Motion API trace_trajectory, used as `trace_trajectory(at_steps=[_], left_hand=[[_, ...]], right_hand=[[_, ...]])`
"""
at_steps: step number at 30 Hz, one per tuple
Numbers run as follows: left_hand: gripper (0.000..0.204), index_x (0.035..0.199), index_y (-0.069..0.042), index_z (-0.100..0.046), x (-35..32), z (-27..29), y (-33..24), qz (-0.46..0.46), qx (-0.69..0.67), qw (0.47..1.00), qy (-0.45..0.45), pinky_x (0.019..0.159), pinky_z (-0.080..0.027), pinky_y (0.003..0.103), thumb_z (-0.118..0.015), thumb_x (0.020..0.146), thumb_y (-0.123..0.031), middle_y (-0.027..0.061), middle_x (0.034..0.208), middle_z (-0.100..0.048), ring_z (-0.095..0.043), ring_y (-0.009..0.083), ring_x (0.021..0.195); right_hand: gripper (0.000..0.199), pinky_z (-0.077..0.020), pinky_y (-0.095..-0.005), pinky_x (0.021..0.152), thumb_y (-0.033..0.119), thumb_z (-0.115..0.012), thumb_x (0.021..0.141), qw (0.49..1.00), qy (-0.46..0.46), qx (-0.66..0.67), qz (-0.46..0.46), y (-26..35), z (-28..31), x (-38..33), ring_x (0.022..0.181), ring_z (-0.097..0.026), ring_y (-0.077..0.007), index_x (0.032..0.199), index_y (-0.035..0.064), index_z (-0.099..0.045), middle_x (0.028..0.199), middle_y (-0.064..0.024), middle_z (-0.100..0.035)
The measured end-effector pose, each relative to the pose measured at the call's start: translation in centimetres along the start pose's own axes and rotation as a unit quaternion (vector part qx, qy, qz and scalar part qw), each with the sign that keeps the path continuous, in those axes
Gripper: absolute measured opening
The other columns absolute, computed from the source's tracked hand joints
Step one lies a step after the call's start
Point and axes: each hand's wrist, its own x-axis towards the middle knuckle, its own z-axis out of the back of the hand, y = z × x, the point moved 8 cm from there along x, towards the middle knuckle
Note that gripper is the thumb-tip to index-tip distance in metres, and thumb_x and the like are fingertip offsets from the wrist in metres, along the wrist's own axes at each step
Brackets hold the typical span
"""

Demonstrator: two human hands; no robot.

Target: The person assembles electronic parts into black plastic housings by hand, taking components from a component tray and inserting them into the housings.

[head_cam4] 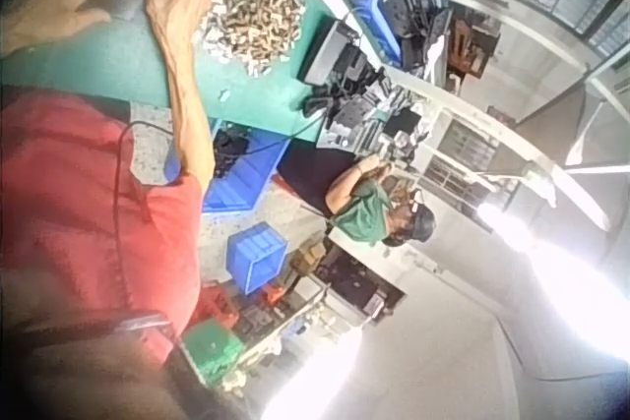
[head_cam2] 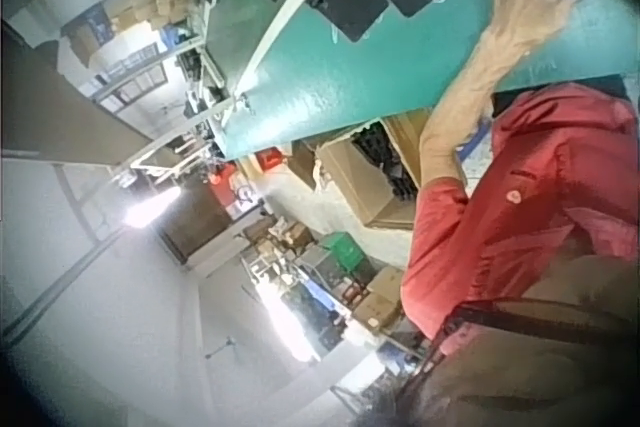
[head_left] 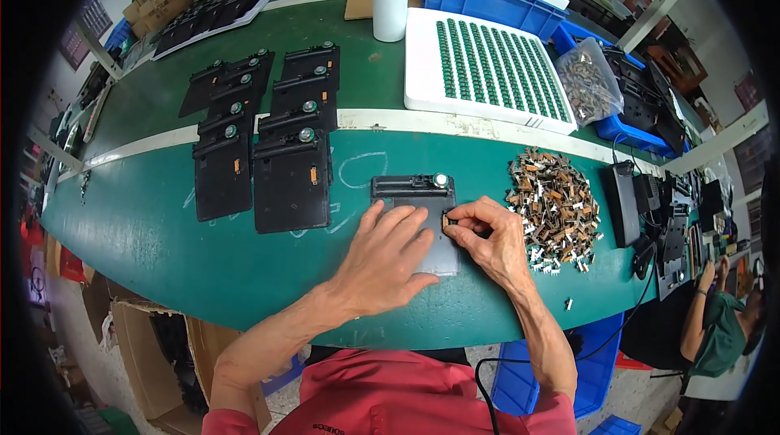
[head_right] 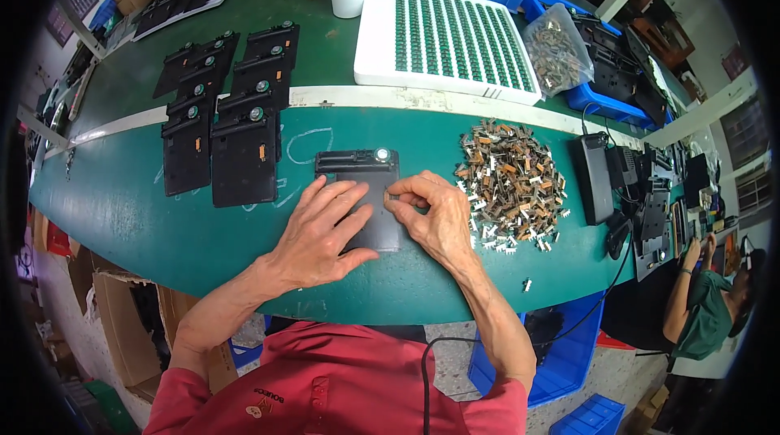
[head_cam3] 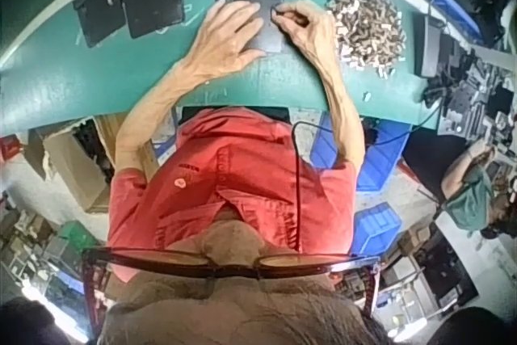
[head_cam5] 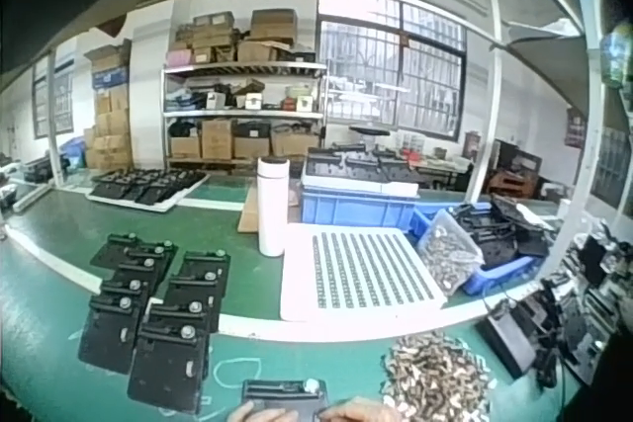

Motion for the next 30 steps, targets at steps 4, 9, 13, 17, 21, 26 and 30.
trace_trajectory(at_steps=[4, 9, 13, 17, 21, 26, 30], left_hand=[[0.062, 0.115, 0.0, -0.064, 0.1, 0.0, 0.0, 0.001, 0.003, 1.0, 0.002, 0.109, -0.033, 0.057, -0.084, 0.068, -0.035, 0.0207, 0.132, -0.053, -0.048, 0.035, 0.126], [0.063, 0.116, -0.001, -0.064, -0.3, 0.0, 0.2, -0.013, 0.024, 1.0, -0.004, 0.108, -0.035, 0.056, -0.083, 0.069, -0.039, 0.0193, 0.129, -0.055, -0.05, 0.0338, 0.124], [0.065, 0.118, -0.002, -0.064, -0.2, 0.4, -0.1, -0.042, 0.046, 0.998, -0.014, 0.104, -0.041, 0.055, -0.081, 0.07, -0.043, 0.0182, 0.126, -0.057, -0.053, 0.0331, 0.12], [0.066, 0.119, -0.003, -0.064, 0.1, 0.7, -0.3, -0.055, 0.058, 0.997, -0.012, 0.1, -0.045, 0.053, -0.081, 0.071, -0.044, 0.0178, 0.123, -0.059, -0.056, 0.0328, 0.116], [0.066, 0.119, -0.002, -0.064, 0.5, 1.4, -0.4, -0.068, 0.051, 0.996, -0.019, 0.097, -0.048, 0.051, -0.08, 0.07, -0.045, 0.0182, 0.119, -0.061, -0.059, 0.0324, 0.111], [0.066, 0.119, -0.001, -0.063, 0.1, 2.8, -0.2, -0.063, 0.062, 0.996, -0.028, 0.096, -0.049, 0.051, -0.079, 0.071, -0.044, 0.0184, 0.116, -0.062, -0.061, 0.033, 0.108], [0.065, 0.119, 0.0, -0.063, -0.1, 4.3, -1.2, -0.087, 0.063, 0.993, -0.042, 0.095, -0.049, 0.051, -0.077, 0.073, -0.043, 0.0195, 0.115, -0.062, -0.061, 0.0335, 0.108]], right_hand=[[0.016, -0.0503, -0.0281, 0.061, 0.009, -0.079, 0.073, 1.0, -0.009, -0.002, -0.005, 0.1, 0.1, -0.1, 0.066, -0.06, -0.0139, 0.088, 0.0042, -0.074, 0.075, -0.0051, -0.064], [0.017, -0.051, -0.0277, 0.063, 0.009, -0.079, 0.074, 0.999, 0.013, 0.021, -0.033, -0.5, -0.3, 0.0, 0.067, -0.06, -0.0143, 0.089, 0.0034, -0.073, 0.078, -0.0058, -0.065], [0.02, -0.0515, -0.0276, 0.065, 0.007, -0.079, 0.074, 1.0, 0.022, 0.014, -0.014, -0.1, 0.2, -0.2, 0.069, -0.061, -0.0143, 0.092, 0.0025, -0.073, 0.079, -0.0064, -0.065], [0.023, -0.052, -0.0272, 0.067, 0.004, -0.079, 0.074, 0.997, 0.026, 0.063, -0.029, -0.6, 0.4, -0.2, 0.071, -0.061, -0.013, 0.096, 0.0004, -0.072, 0.082, -0.0065, -0.066], [0.022, -0.0516, -0.0253, 0.067, 0.005, -0.077, 0.077, 0.991, 0.029, 0.117, -0.058, -1.4, 0.7, 0.0, 0.072, -0.061, -0.0102, 0.098, -0.0006, -0.071, 0.082, -0.0057, -0.068], [0.02, -0.0505, -0.023, 0.066, 0.006, -0.076, 0.081, 0.982, 0.009, 0.176, -0.067, -1.2, 0.7, 0.2, 0.072, -0.06, -0.0082, 0.099, -0.0006, -0.071, 0.082, -0.0042, -0.068], [0.017, -0.0503, -0.0218, 0.067, 0.004, -0.073, 0.084, 0.983, -0.017, 0.172, -0.067, -1.5, 1.4, -0.5, 0.074, -0.062, -0.0085, 0.1, -0.002, -0.07, 0.082, -0.0036, -0.068]])
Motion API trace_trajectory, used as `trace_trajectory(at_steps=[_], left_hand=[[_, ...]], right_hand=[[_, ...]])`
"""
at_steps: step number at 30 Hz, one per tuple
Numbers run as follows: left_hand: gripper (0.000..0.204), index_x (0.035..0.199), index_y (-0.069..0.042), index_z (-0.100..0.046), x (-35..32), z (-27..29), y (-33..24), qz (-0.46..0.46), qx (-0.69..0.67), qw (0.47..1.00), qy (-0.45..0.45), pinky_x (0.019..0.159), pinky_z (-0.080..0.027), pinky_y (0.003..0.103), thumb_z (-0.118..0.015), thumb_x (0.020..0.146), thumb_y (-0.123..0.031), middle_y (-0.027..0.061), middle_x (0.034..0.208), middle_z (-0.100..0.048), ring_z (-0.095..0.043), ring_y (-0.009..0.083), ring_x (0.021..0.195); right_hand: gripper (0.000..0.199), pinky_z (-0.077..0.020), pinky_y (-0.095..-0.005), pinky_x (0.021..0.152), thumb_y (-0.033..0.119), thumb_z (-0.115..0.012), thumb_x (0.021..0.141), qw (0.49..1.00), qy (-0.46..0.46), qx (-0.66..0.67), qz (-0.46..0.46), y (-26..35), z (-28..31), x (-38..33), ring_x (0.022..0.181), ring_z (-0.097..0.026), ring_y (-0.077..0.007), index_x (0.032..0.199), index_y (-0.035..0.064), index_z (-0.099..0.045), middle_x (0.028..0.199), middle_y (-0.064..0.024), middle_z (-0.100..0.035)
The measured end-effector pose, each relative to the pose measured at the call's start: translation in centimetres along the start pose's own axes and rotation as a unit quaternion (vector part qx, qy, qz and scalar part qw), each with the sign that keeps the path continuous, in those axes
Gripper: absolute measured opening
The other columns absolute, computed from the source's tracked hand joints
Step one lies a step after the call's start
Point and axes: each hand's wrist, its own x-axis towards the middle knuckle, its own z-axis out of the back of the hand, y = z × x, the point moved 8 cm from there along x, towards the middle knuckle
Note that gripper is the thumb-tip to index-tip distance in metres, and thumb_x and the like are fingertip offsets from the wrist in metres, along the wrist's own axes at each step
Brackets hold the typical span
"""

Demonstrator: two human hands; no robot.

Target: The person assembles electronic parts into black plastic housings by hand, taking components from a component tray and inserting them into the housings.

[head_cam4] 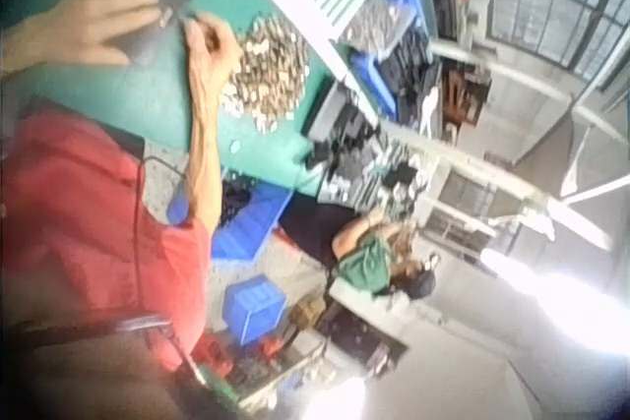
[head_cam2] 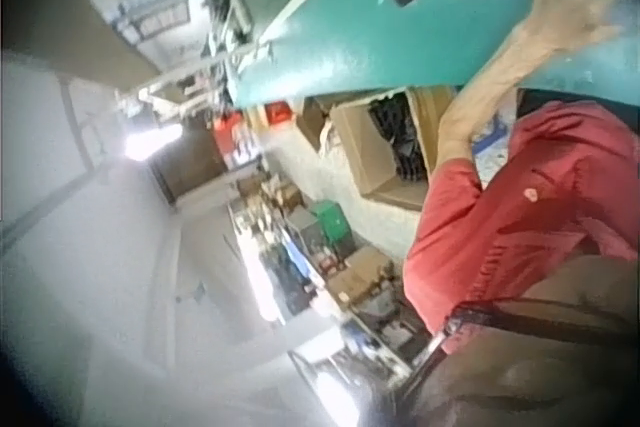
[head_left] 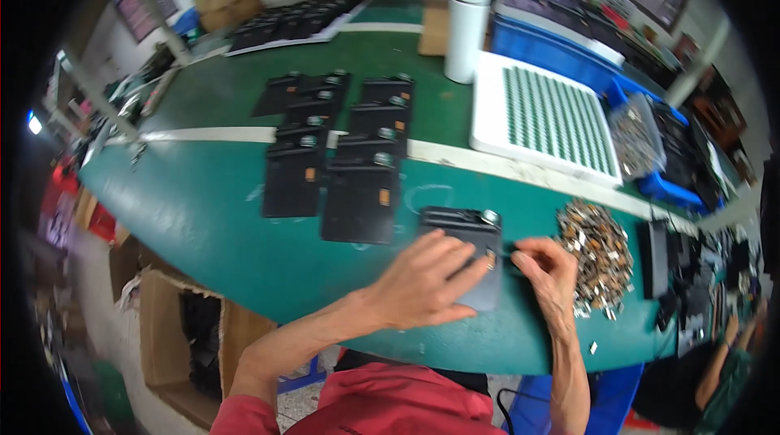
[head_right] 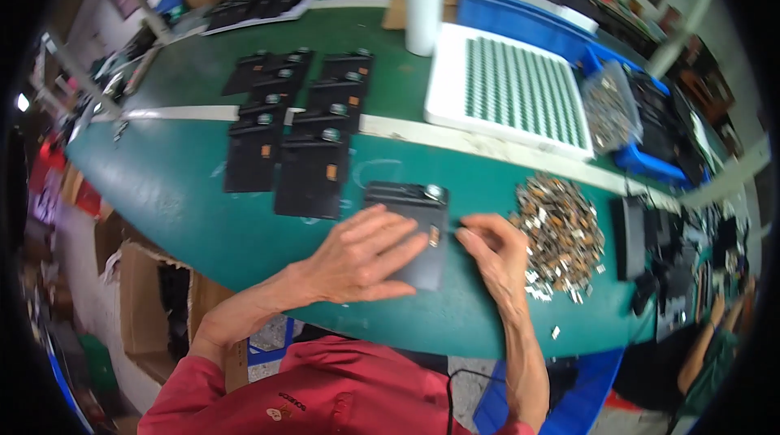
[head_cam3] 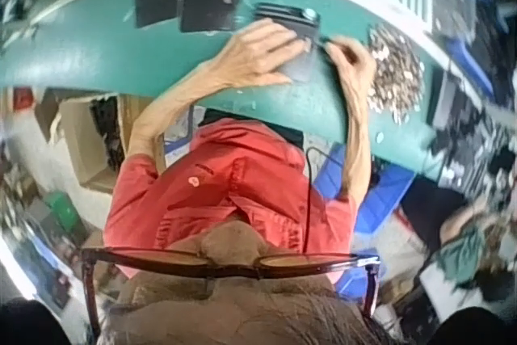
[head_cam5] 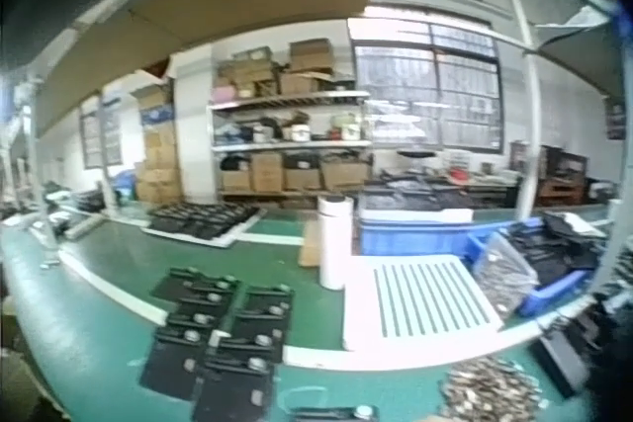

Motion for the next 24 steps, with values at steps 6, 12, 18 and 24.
trace_trajectory(at_steps=[6, 12, 18, 24], left_hand=[[0.066, 0.119, -0.001, -0.064, -2.3, 6.0, 0.5, -0.005, 0.03, 0.999, -0.026, 0.099, -0.048, 0.051, -0.077, 0.072, -0.046, 0.0183, 0.117, -0.062, -0.062, 0.0315, 0.109], [0.068, 0.121, -0.001, -0.062, -7.2, 12.2, 6.6, 0.04, 0.177, 0.983, 0.04, 0.101, -0.046, 0.052, -0.077, 0.074, -0.048, 0.0169, 0.119, -0.063, -0.062, 0.0316, 0.11], [0.067, 0.12, 0.0, -0.062, -14.2, 19.3, 17.9, 0.142, 0.245, 0.959, 0.02, 0.096, -0.049, 0.05, -0.083, 0.068, -0.037, 0.0159, 0.116, -0.066, -0.062, 0.0353, 0.108], [0.068, 0.126, 0.002, -0.058, -17.3, 21.1, 27.7, 0.201, 0.234, 0.951, 0.027, 0.093, -0.05, 0.044, -0.081, 0.072, -0.032, 0.0178, 0.117, -0.065, -0.06, 0.0377, 0.107]], right_hand=[[0.016, -0.0468, -0.0213, 0.066, 0.004, -0.074, 0.082, 1.0, 0.003, 0.02, -0.017, -0.7, -0.3, -0.4, 0.07, -0.057, -0.0066, 0.096, -0.0012, -0.07, 0.079, -0.0002, -0.065], [0.011, -0.0454, -0.0219, 0.066, 0.003, -0.072, 0.083, 1.0, 0.002, 0.004, -0.009, -0.1, 0.0, -0.6, 0.07, -0.055, -0.0069, 0.093, -0.0007, -0.07, 0.078, 0.0003, -0.063], [0.012, -0.0434, -0.0236, 0.06, -0.002, -0.071, 0.08, 0.994, -0.002, -0.086, 0.062, 0.5, -1.1, -0.5, 0.064, -0.052, -0.0088, 0.092, -0.0022, -0.069, 0.074, -0.0025, -0.057], [0.011, -0.0431, -0.0242, 0.057, -0.003, -0.071, 0.077, 0.985, -0.02, -0.146, 0.095, 0.7, -1.1, -0.6, 0.06, -0.053, -0.011, 0.088, -0.0028, -0.068, 0.074, -0.006, -0.059]])
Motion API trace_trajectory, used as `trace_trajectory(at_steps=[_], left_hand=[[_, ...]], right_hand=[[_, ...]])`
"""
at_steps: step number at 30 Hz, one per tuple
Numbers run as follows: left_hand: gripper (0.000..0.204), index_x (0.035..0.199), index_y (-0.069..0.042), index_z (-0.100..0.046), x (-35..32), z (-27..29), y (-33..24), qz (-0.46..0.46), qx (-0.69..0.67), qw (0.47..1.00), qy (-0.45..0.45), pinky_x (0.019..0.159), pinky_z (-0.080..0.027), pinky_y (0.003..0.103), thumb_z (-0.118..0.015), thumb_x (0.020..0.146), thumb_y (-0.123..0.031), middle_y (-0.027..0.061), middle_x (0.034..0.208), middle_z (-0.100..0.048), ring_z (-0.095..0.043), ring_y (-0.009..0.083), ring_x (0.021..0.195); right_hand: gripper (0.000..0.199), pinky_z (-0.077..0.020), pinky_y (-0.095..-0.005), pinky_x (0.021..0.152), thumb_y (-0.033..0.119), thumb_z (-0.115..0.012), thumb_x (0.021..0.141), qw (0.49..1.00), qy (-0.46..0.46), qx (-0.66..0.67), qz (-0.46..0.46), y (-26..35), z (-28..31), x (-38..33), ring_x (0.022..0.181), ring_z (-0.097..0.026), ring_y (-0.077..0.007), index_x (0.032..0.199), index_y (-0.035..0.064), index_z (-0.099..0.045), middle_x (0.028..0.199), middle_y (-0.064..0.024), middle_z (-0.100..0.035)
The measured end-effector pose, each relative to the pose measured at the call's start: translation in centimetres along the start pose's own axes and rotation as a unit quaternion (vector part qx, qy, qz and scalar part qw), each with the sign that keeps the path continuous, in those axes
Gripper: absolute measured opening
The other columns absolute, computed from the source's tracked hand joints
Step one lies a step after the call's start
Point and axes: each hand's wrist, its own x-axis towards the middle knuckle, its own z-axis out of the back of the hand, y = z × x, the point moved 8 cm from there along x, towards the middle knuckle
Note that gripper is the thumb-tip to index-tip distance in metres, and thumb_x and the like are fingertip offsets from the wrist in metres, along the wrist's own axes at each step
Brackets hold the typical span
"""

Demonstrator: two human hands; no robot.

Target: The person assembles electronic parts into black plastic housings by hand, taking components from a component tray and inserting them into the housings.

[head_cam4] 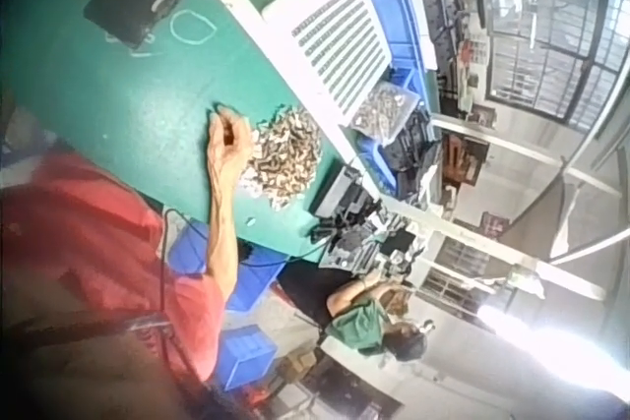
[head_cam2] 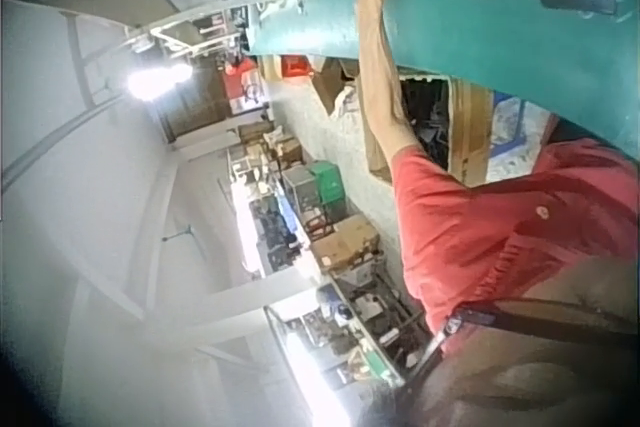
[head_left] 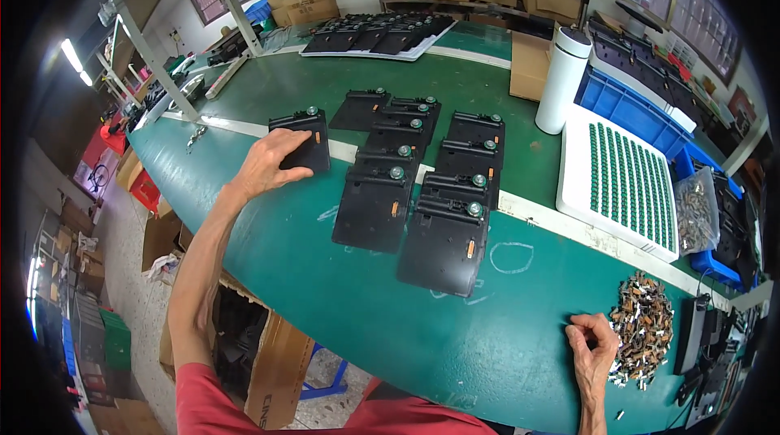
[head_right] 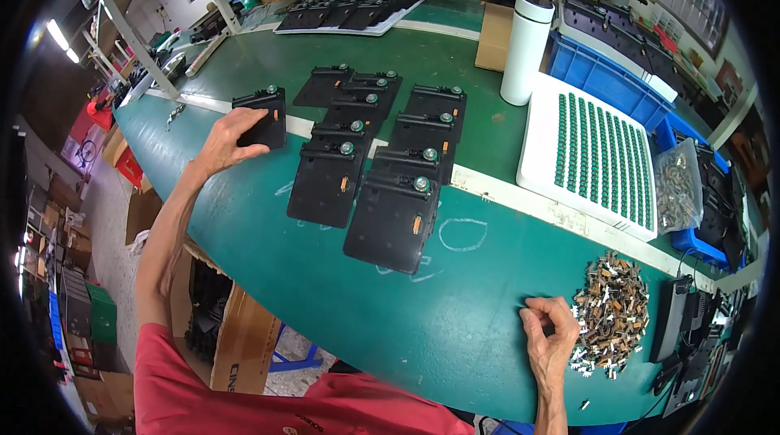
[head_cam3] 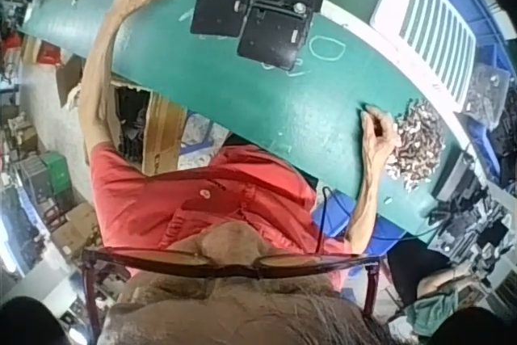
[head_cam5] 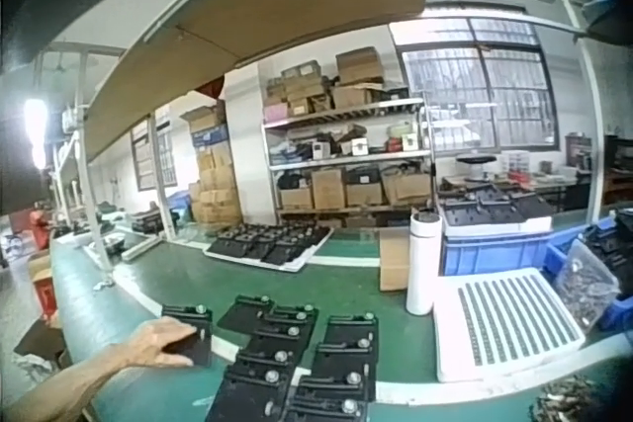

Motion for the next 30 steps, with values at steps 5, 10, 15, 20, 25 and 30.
trace_trajectory(at_steps=[5, 10, 15, 20, 25, 30], left_hand=[[0.072, 0.135, -0.001, -0.051, 2.7, -3.6, 2.6, -0.002, -0.017, 0.999, 0.036, 0.097, -0.048, 0.044, -0.078, 0.076, -0.033, 0.0178, 0.124, -0.061, -0.056, 0.0361, 0.113], [0.076, 0.14, -0.003, -0.047, 5.1, -6.0, 3.5, -0.012, -0.034, 0.998, 0.057, 0.099, -0.046, 0.043, -0.077, 0.077, -0.033, 0.0171, 0.126, -0.059, -0.055, 0.0357, 0.115], [0.076, 0.142, -0.005, -0.045, 6.2, -7.6, 3.7, -0.049, -0.068, 0.994, 0.063, 0.102, -0.045, 0.044, -0.076, 0.077, -0.031, 0.017, 0.129, -0.058, -0.053, 0.0365, 0.118], [0.074, 0.142, -0.006, -0.045, 6.5, -8.4, 3.8, -0.056, -0.089, 0.992, 0.076, 0.106, -0.041, 0.046, -0.074, 0.078, -0.027, 0.017, 0.134, -0.055, -0.05, 0.0376, 0.124], [0.076, 0.144, -0.008, -0.044, 6.5, -9.2, 4.3, -0.04, -0.118, 0.988, 0.088, 0.108, -0.041, 0.045, -0.074, 0.076, -0.028, 0.0165, 0.138, -0.053, -0.048, 0.037, 0.127], [0.08, 0.144, -0.007, -0.043, 6.4, -10.0, 5.1, 0.039, -0.182, 0.974, 0.131, 0.108, -0.041, 0.044, -0.075, 0.073, -0.023, 0.0167, 0.137, -0.054, -0.05, 0.0365, 0.126]], right_hand=[[0.01, -0.0427, -0.0251, 0.055, -0.002, -0.072, 0.075, 1.0, -0.012, -0.028, 0.0, 0.2, 0.1, 0.0, 0.059, -0.054, -0.012, 0.084, -0.0025, -0.068, 0.073, -0.0072, -0.06], [0.01, -0.0416, -0.025, 0.053, -0.003, -0.073, 0.073, 0.997, -0.02, -0.067, 0.014, 0.4, 0.1, 0.0, 0.058, -0.053, -0.0119, 0.082, -0.0011, -0.068, 0.071, -0.0059, -0.059], [0.012, -0.0408, -0.0244, 0.05, -0.004, -0.074, 0.072, 0.996, -0.019, -0.083, 0.028, 0.6, 0.1, 0.1, 0.057, -0.053, -0.0115, 0.082, -0.0003, -0.068, 0.07, -0.0056, -0.059], [0.011, -0.0407, -0.0239, 0.048, -0.004, -0.073, 0.072, 0.996, -0.019, -0.083, 0.012, 0.6, 0.0, 0.2, 0.056, -0.053, -0.0115, 0.082, -0.0003, -0.069, 0.07, -0.0055, -0.058], [0.011, -0.0407, -0.0241, 0.049, -0.004, -0.073, 0.072, 0.995, -0.021, -0.1, 0.019, 0.7, 0.0, 0.2, 0.056, -0.053, -0.0115, 0.081, -0.0003, -0.069, 0.07, -0.0055, -0.058], [0.011, -0.0404, -0.0241, 0.049, -0.004, -0.073, 0.072, 0.995, -0.023, -0.098, 0.02, 0.7, 0.0, 0.2, 0.056, -0.053, -0.0115, 0.081, -0.0003, -0.069, 0.07, -0.0056, -0.059]])
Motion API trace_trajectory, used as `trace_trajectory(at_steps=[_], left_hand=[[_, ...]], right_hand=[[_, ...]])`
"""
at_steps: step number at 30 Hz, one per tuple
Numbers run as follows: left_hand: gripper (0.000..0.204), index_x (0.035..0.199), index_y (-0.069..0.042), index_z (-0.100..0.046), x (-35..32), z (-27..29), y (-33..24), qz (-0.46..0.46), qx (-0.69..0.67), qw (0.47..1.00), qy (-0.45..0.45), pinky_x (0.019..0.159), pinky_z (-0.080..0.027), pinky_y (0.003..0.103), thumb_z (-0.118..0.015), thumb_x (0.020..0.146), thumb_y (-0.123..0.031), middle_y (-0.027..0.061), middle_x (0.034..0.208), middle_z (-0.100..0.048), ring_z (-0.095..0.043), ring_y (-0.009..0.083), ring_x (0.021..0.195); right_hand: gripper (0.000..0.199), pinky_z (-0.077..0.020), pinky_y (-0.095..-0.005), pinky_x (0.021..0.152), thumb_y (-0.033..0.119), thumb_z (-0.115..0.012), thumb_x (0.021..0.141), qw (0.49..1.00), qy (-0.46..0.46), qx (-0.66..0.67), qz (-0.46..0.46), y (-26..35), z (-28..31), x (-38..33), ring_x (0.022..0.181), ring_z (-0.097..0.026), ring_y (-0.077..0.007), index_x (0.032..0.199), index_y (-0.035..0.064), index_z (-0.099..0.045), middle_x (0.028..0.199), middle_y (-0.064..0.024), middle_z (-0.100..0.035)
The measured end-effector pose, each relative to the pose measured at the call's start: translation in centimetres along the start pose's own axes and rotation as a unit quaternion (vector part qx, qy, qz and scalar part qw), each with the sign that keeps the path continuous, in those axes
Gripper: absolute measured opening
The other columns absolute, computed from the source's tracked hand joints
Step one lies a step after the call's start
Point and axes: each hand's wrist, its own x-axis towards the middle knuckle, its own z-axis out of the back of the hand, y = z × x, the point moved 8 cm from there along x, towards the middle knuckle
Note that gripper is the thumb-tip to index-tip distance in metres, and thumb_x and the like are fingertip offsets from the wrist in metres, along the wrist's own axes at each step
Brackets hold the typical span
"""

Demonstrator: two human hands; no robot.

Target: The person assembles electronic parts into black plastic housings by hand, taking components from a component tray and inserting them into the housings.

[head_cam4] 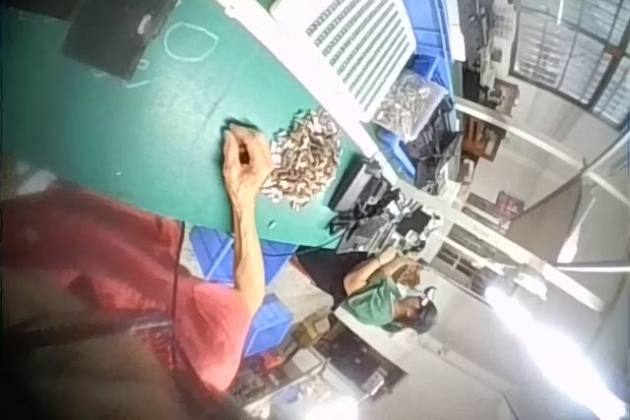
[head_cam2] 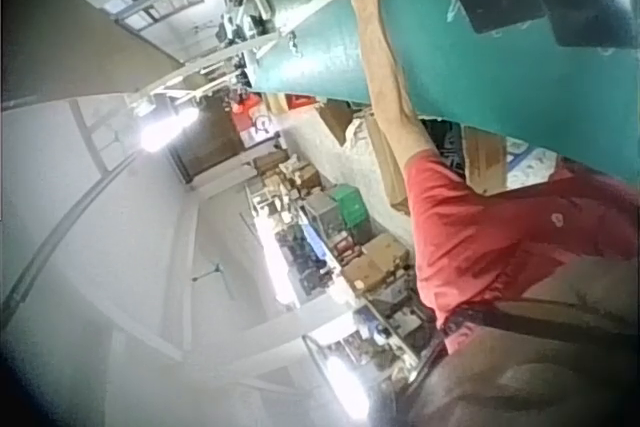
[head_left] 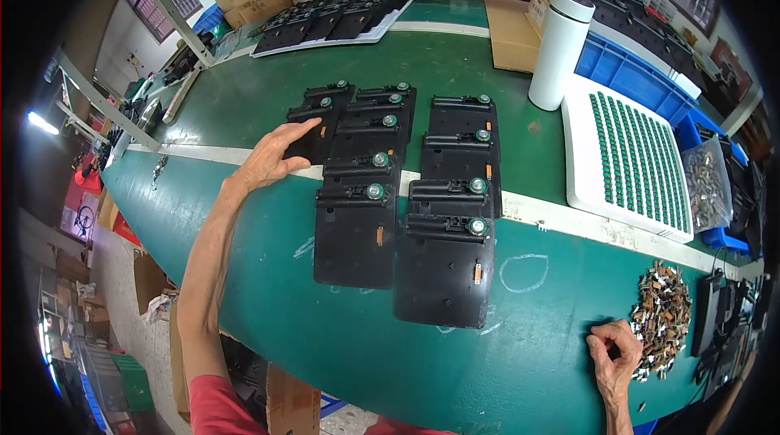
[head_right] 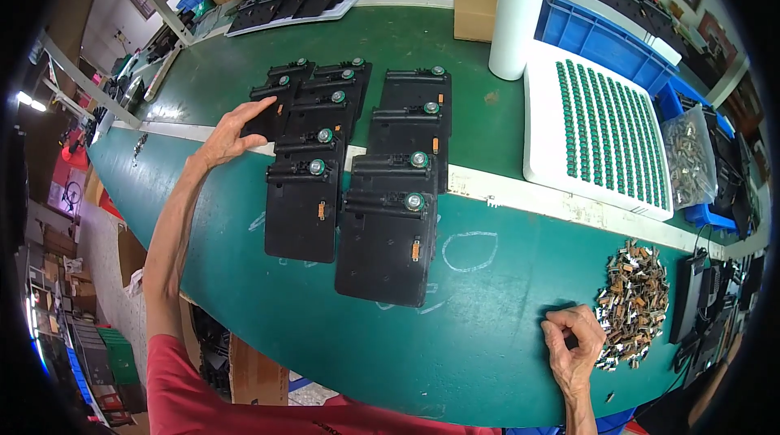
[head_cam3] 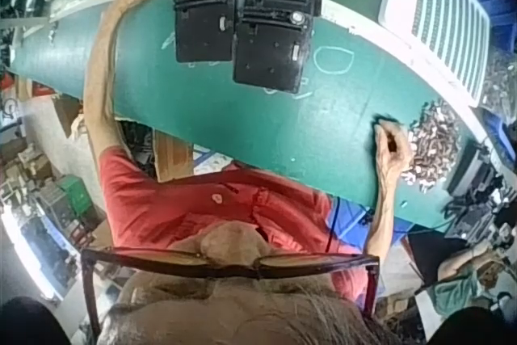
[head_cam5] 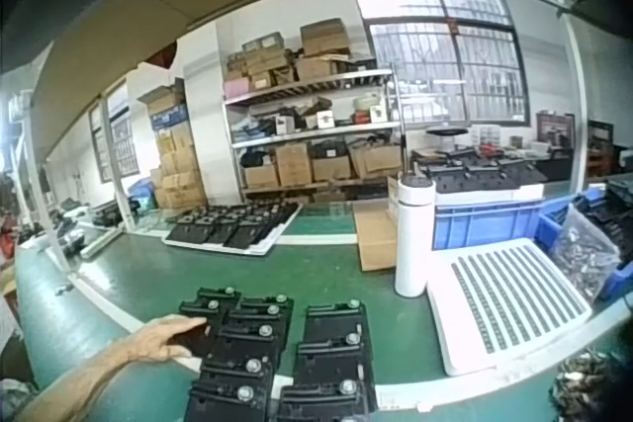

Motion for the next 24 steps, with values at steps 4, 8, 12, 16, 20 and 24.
trace_trajectory(at_steps=[4, 8, 12, 16, 20, 24], left_hand=[[0.076, 0.142, -0.006, -0.047, 0.2, 0.1, 0.5, 0.004, -0.009, 1.0, -0.002, 0.107, -0.042, 0.043, -0.075, 0.072, -0.02, 0.0173, 0.135, -0.056, -0.052, 0.0364, 0.124], [0.06, 0.132, -0.004, -0.057, 0.2, 1.2, 1.0, 0.05, -0.019, 0.997, -0.06, 0.104, -0.043, 0.042, -0.074, 0.076, -0.019, 0.0178, 0.128, -0.061, -0.055, 0.0358, 0.121], [0.045, 0.121, 0.001, -0.064, 1.1, 1.1, 1.4, 0.07, -0.029, 0.993, -0.088, 0.096, -0.047, 0.04, -0.071, 0.08, -0.016, 0.0177, 0.117, -0.065, -0.06, 0.0346, 0.111], [0.037, 0.115, 0.002, -0.065, 2.1, 0.3, 1.2, 0.067, -0.025, 0.991, -0.11, 0.088, -0.048, 0.039, -0.068, 0.081, -0.011, 0.0169, 0.107, -0.066, -0.062, 0.0338, 0.102], [0.034, 0.112, 0.001, -0.067, 2.8, -0.2, 1.6, 0.073, 0.008, 0.991, -0.109, 0.087, -0.048, 0.04, -0.069, 0.081, -0.011, 0.0154, 0.104, -0.066, -0.061, 0.0341, 0.1], [0.027, 0.106, -0.001, -0.07, 3.2, -0.5, 1.3, 0.05, 0.042, 0.991, -0.118, 0.084, -0.048, 0.04, -0.069, 0.081, -0.013, 0.0123, 0.097, -0.066, -0.061, 0.0331, 0.096]], right_hand=[[0.01, -0.0404, -0.0239, 0.05, -0.005, -0.072, 0.072, 1.0, 0.0, -0.001, -0.001, 0.2, 0.1, 0.0, 0.057, -0.053, -0.0113, 0.081, -0.0003, -0.068, 0.07, -0.0056, -0.059], [0.01, -0.0404, -0.0241, 0.05, -0.005, -0.072, 0.072, 1.0, -0.002, 0.002, -0.005, 0.3, 0.0, 0.2, 0.057, -0.053, -0.0113, 0.08, -0.0006, -0.068, 0.07, -0.0056, -0.059], [0.01, -0.0402, -0.0242, 0.05, -0.006, -0.072, 0.072, 1.0, -0.004, 0.004, 0.001, 0.4, 0.1, 0.0, 0.057, -0.053, -0.0115, 0.079, -0.0006, -0.067, 0.07, -0.0058, -0.059], [0.01, -0.04, -0.0247, 0.051, -0.005, -0.071, 0.072, 1.0, -0.004, 0.008, -0.021, 0.0, 0.1, 0.0, 0.057, -0.053, -0.0118, 0.079, -0.0008, -0.067, 0.07, -0.0061, -0.058], [0.01, -0.0402, -0.0253, 0.051, -0.005, -0.072, 0.071, 1.0, -0.003, 0.004, -0.013, 0.0, 0.0, -0.1, 0.057, -0.053, -0.0125, 0.079, -0.0009, -0.067, 0.07, -0.0062, -0.058], [0.011, -0.0403, -0.0254, 0.051, -0.005, -0.072, 0.07, 1.0, 0.002, 0.001, -0.018, -0.1, 0.1, -0.1, 0.058, -0.053, -0.0128, 0.079, -0.0008, -0.067, 0.07, -0.0061, -0.059]])
